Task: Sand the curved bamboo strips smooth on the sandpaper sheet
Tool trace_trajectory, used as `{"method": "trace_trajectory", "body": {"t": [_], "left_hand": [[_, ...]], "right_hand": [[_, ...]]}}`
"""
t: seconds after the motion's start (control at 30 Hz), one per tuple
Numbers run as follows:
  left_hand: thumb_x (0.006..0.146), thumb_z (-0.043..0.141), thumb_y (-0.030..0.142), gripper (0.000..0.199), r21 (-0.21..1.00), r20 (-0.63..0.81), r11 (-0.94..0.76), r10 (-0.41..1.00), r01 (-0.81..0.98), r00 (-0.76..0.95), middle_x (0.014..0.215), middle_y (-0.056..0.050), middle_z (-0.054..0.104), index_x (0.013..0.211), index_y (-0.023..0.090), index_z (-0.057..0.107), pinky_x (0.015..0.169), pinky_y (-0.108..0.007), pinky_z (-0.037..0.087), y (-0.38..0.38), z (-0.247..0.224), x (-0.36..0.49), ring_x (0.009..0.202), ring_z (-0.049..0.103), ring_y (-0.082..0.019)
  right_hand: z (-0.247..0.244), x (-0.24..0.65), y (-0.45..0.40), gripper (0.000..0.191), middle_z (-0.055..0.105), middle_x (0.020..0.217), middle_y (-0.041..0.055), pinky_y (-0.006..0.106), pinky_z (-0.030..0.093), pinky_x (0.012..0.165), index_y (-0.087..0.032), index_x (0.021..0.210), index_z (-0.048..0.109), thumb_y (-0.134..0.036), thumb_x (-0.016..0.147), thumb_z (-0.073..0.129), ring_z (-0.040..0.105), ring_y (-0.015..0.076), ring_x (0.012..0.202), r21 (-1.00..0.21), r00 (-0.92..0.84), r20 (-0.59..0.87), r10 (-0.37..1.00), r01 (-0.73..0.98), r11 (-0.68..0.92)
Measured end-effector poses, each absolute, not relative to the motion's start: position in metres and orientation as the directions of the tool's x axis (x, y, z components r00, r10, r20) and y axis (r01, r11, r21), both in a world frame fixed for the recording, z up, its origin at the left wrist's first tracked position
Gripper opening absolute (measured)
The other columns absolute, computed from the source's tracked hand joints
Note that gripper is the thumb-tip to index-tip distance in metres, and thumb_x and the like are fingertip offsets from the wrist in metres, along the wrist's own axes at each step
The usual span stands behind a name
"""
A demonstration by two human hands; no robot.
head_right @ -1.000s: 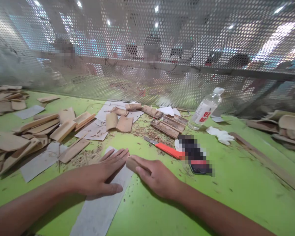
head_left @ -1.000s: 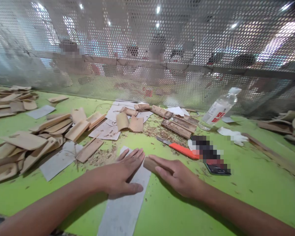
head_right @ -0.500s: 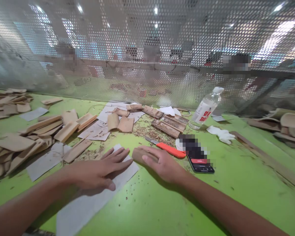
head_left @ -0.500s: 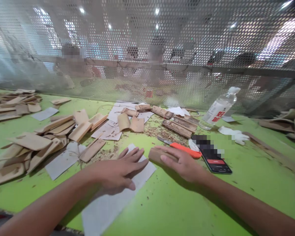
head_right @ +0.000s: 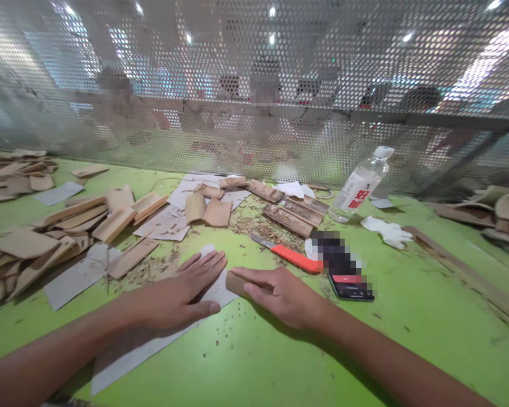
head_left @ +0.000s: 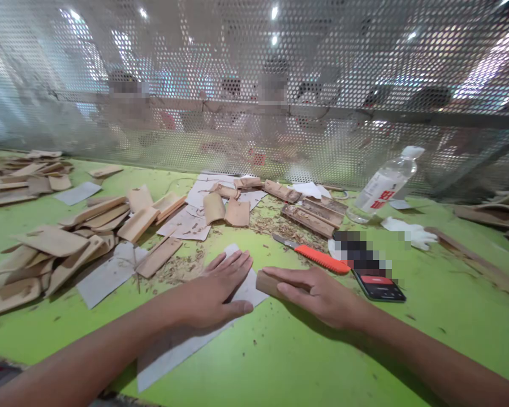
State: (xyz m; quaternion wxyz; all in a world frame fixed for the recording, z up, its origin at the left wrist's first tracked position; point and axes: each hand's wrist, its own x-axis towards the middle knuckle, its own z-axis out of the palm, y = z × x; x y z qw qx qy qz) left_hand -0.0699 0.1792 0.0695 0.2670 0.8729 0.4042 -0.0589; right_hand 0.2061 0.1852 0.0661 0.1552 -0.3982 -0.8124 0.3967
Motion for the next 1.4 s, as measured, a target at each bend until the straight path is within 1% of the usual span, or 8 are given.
{"method": "trace_trajectory", "body": {"t": [0.23, 0.4, 0.7, 0.83, 1.0, 1.17, 1.27, 1.4], "left_hand": [[0.104, 0.032, 0.069, 0.088, 0.418, -0.306, -0.561, 0.654, 0.715, 0.692, 0.168, -0.013, -0.006, 0.165, 0.017, -0.004, 0.125, -0.051, 0.003, 0.18, 0.069, -0.071, 0.155, -0.008, -0.031], [0.107, 0.024, 0.063, 0.078, 0.366, -0.253, -0.568, 0.701, 0.737, 0.666, 0.169, -0.013, -0.001, 0.165, 0.015, 0.005, 0.125, -0.049, 0.001, 0.174, 0.066, -0.064, 0.156, -0.006, -0.029], [0.106, 0.023, 0.066, 0.081, 0.352, -0.245, -0.574, 0.706, 0.74, 0.664, 0.169, -0.014, 0.0, 0.165, 0.014, 0.004, 0.125, -0.049, 0.002, 0.17, 0.066, -0.064, 0.156, -0.005, -0.028], [0.108, 0.017, 0.06, 0.073, 0.342, -0.22, -0.541, 0.749, 0.768, 0.625, 0.169, -0.012, 0.007, 0.165, 0.014, 0.013, 0.126, -0.048, 0.001, 0.171, 0.063, -0.062, 0.157, 0.0, -0.027], [0.107, 0.032, 0.057, 0.071, 0.403, -0.251, -0.564, 0.69, 0.721, 0.68, 0.17, -0.008, 0.006, 0.165, 0.019, 0.016, 0.125, -0.049, 0.002, 0.178, 0.068, -0.071, 0.157, -0.002, -0.026], [0.107, 0.035, 0.055, 0.077, 0.423, -0.328, -0.561, 0.638, 0.712, 0.697, 0.169, -0.012, 0.0, 0.165, 0.014, 0.007, 0.125, -0.049, 0.0, 0.181, 0.073, -0.079, 0.156, -0.009, -0.025], [0.108, 0.03, 0.058, 0.078, 0.41, -0.31, -0.558, 0.659, 0.721, 0.686, 0.169, -0.015, -0.001, 0.164, 0.009, 0.006, 0.125, -0.049, 0.0, 0.178, 0.07, -0.075, 0.156, -0.008, -0.025], [0.109, 0.028, 0.054, 0.07, 0.379, -0.248, -0.538, 0.724, 0.753, 0.643, 0.169, -0.012, 0.007, 0.165, 0.014, 0.014, 0.125, -0.049, 0.003, 0.176, 0.068, -0.069, 0.157, 0.001, -0.026]], "right_hand": [[0.059, 0.191, 0.164, 0.048, 0.067, 0.138, 0.006, 0.042, 0.056, 0.099, -0.025, 0.148, 0.056, -0.042, 0.105, 0.045, 0.071, 0.0286, 0.115, -0.747, -0.515, 0.024, 0.857, 0.56, 0.357], [0.054, 0.183, 0.144, 0.052, 0.062, 0.143, 0.0069, 0.043, 0.054, 0.103, -0.023, 0.154, 0.048, -0.041, 0.106, 0.038, 0.065, 0.0291, 0.125, -0.717, -0.438, 0.0, 0.899, 0.627, 0.305], [0.064, 0.182, 0.13, 0.054, 0.056, 0.15, 0.0069, 0.05, 0.042, 0.115, -0.024, 0.151, 0.053, -0.05, 0.105, 0.041, 0.054, 0.0303, 0.138, -0.777, -0.37, -0.092, 0.924, 0.608, 0.166], [0.066, 0.185, 0.13, 0.054, 0.055, 0.152, 0.0088, 0.053, 0.041, 0.116, -0.025, 0.149, 0.054, -0.052, 0.103, 0.044, 0.052, 0.0317, 0.139, -0.796, -0.275, -0.05, 0.96, 0.592, 0.128], [0.064, 0.178, 0.15, 0.058, 0.05, 0.155, 0.0122, 0.053, 0.039, 0.116, -0.02, 0.155, 0.045, -0.042, 0.102, 0.046, 0.049, 0.0324, 0.142, -0.754, -0.322, -0.011, 0.947, 0.624, 0.204], [0.069, 0.172, 0.152, 0.067, 0.064, 0.141, 0.017, 0.049, 0.052, 0.1, -0.015, 0.157, 0.043, -0.029, 0.093, 0.053, 0.067, 0.036, 0.118, -0.619, -0.418, -0.073, 0.906, 0.731, 0.287], [0.07, 0.167, 0.147, 0.073, 0.071, 0.128, 0.0215, 0.05, 0.056, 0.088, -0.012, 0.161, 0.033, -0.04, 0.096, 0.052, 0.072, 0.0384, 0.104, -0.564, -0.347, -0.188, 0.919, 0.804, 0.188], [0.066, 0.16, 0.143, 0.077, 0.065, 0.137, 0.0226, 0.053, 0.051, 0.099, -0.012, 0.162, 0.029, -0.054, 0.099, 0.045, 0.064, 0.0399, 0.122, -0.621, -0.313, -0.199, 0.929, 0.774, 0.128]]}}
